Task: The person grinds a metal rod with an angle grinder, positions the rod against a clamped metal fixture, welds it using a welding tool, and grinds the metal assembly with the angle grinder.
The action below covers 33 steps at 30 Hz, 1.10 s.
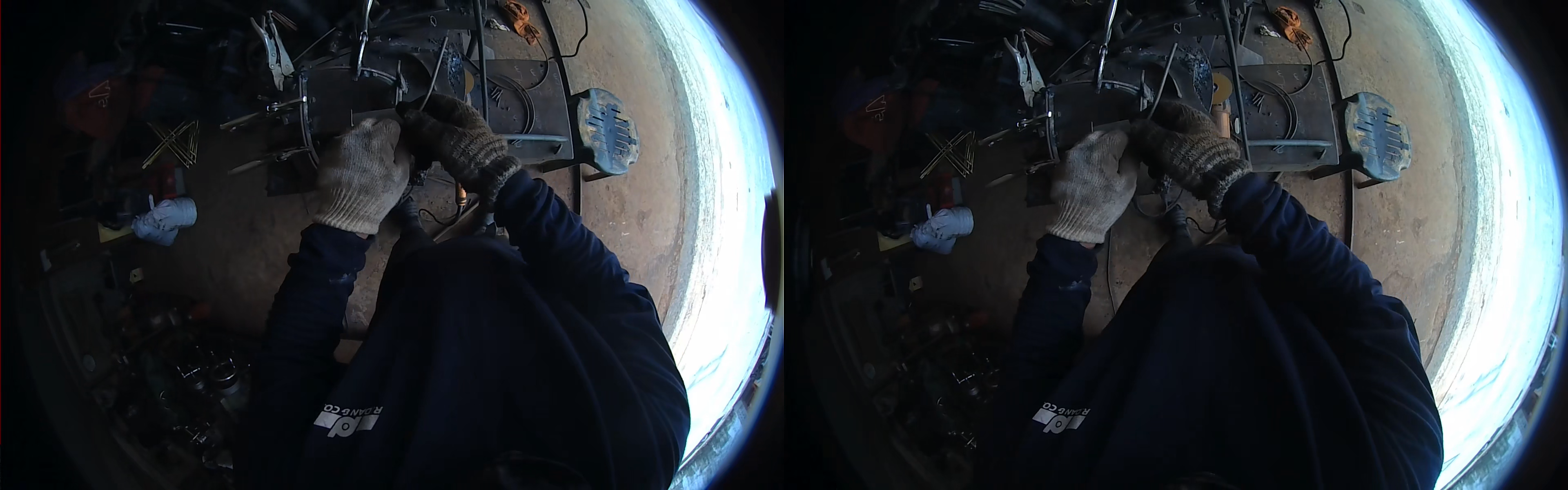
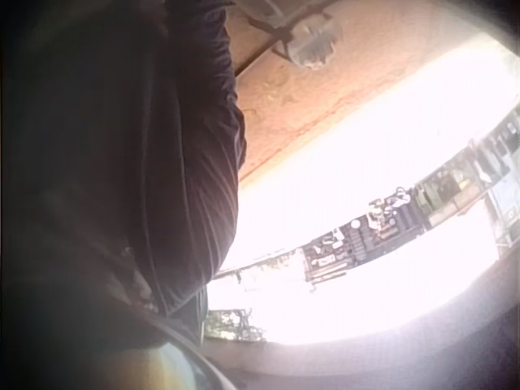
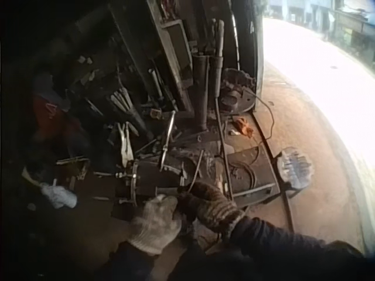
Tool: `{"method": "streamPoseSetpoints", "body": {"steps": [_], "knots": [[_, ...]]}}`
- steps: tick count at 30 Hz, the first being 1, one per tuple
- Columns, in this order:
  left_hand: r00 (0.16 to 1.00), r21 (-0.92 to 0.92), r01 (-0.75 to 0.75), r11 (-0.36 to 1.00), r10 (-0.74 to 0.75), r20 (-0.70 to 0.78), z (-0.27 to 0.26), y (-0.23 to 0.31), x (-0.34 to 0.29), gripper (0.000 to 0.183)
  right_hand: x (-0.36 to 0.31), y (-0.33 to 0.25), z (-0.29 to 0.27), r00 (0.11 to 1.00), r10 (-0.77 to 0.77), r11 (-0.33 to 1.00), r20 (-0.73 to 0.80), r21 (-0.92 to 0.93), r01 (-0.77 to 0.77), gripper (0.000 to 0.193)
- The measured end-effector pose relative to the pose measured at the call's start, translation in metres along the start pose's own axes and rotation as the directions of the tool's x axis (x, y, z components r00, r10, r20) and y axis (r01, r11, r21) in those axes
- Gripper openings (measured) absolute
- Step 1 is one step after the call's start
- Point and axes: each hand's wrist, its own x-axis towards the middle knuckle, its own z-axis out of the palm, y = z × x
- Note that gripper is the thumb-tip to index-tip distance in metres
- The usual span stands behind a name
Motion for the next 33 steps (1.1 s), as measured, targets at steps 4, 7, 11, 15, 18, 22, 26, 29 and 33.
{"method": "streamPoseSetpoints", "body": {"steps": [4, 7, 11, 15, 18, 22, 26, 29, 33], "knots": [[0.932, -0.124, 0.189, 0.974, -0.137, 0.336, -0.015, -0.038, 0.005, 0.021, 0.015, 0.007, 0.026, 0.987, 0.132, 0.991, -0.087, 0.0, -0.133, 0.041], [0.945, -0.53, 0.284, 0.799, -0.14, 0.296, -0.047, -0.081, -0.001, 0.028, 0.019, 0.009, 0.038, 0.979, 0.164, 0.986, -0.119, 0.016, -0.163, 0.04], [0.887, -0.557, 0.397, 0.73, -0.147, 0.438, -0.094, -0.134, 0.007, 0.032, 0.021, 0.018, 0.057, 0.975, 0.119, 0.989, -0.185, -0.06, -0.132, 0.045], [0.935, -0.604, 0.136, 0.785, 0.101, 0.341, -0.106, -0.174, 0.002, 0.029, 0.026, 0.042, 0.083, 0.961, 0.111, 0.993, -0.255, 0.0, -0.115, 0.041], [0.896, -0.604, 0.154, 0.782, 0.147, 0.419, -0.112, -0.185, 0.008, 0.03, 0.022, 0.058, 0.101, 0.901, 0.032, 0.998, -0.432, 0.055, -0.009, 0.039], [0.866, -0.57, 0.045, 0.821, 0.253, 0.432, -0.113, -0.191, 0.023, 0.03, 0.025, 0.074, 0.099, 0.941, 0.007, 0.997, -0.338, -0.068, -0.031, 0.039], [0.807, -0.601, -0.185, 0.777, 0.469, 0.358, -0.1, -0.188, 0.041, 0.032, 0.027, 0.076, 0.101, 0.932, -0.014, 0.999, -0.363, -0.049, -0.004, 0.042], [0.746, -0.611, -0.181, 0.771, 0.513, 0.426, -0.087, -0.173, 0.053, 0.03, 0.034, 0.1, 0.096, 0.911, -0.258, 0.919, -0.322, -0.374, 0.128, 0.042], [0.679, -0.587, -0.395, 0.707, 0.655, 0.332, -0.045, -0.165, 0.071, 0.028, 0.034, 0.067, 0.117, 0.911, 0.026, 0.998, -0.412, -0.045, -0.049, 0.042]]}}
